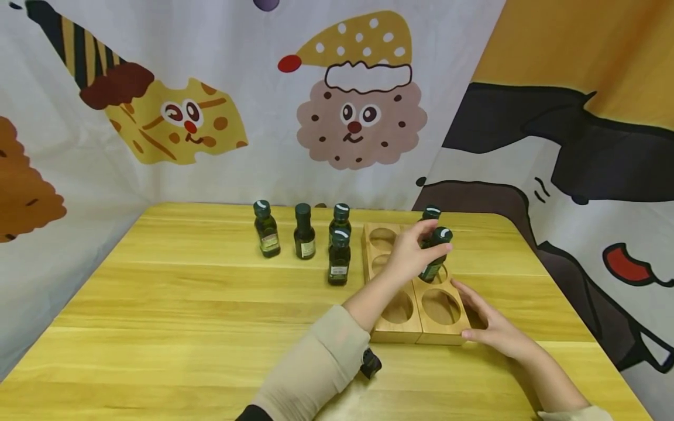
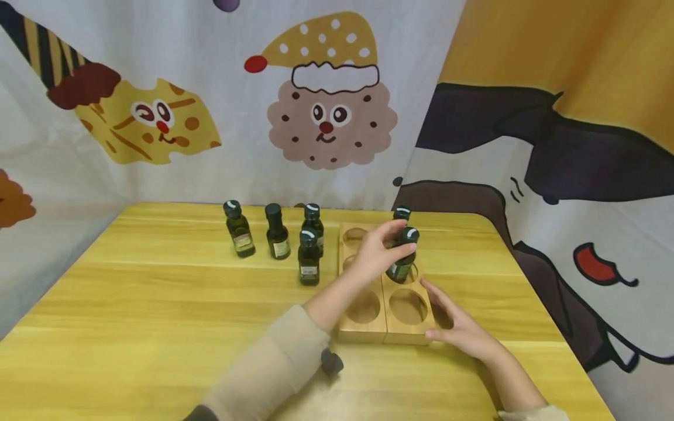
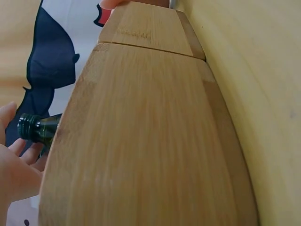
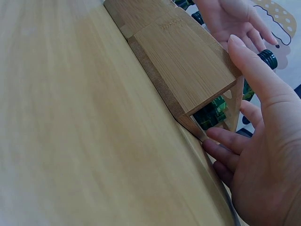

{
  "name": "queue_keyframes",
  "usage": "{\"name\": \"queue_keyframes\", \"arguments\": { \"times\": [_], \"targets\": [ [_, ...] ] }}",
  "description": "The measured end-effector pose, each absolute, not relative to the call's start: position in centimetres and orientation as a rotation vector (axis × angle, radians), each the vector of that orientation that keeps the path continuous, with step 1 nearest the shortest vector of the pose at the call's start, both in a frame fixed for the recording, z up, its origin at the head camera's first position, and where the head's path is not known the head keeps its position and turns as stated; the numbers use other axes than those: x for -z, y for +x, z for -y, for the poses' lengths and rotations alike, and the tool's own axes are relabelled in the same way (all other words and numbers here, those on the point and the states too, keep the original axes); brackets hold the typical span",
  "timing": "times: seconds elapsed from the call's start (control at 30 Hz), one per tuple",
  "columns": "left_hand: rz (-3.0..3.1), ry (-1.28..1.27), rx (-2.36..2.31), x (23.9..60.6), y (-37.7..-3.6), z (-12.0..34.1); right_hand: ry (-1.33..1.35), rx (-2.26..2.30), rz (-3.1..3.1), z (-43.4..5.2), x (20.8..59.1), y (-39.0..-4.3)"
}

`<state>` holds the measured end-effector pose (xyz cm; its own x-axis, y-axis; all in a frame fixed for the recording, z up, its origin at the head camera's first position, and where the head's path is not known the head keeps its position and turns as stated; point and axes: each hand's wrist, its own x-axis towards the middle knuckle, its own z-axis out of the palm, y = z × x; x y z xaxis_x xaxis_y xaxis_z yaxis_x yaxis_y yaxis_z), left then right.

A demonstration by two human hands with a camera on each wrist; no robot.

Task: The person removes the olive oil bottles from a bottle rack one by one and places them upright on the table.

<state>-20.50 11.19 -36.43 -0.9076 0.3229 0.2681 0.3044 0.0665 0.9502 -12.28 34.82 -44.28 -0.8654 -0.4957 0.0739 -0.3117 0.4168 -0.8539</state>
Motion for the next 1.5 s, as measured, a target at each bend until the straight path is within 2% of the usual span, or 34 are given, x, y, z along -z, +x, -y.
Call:
{"name": "queue_keyframes", "arguments": {
  "times": [1.0,1.5],
  "targets": [
    [-2.345,0.733,-2.107,37.1,-20.8,-13.0,-0.738,1.484,-2.45,-34.9,44.7,-12.4],
    [-2.274,0.871,-2.217,33.3,-20.0,-11.7,-0.736,1.491,-2.44,-34.8,44.6,-12.3]
  ]
}}
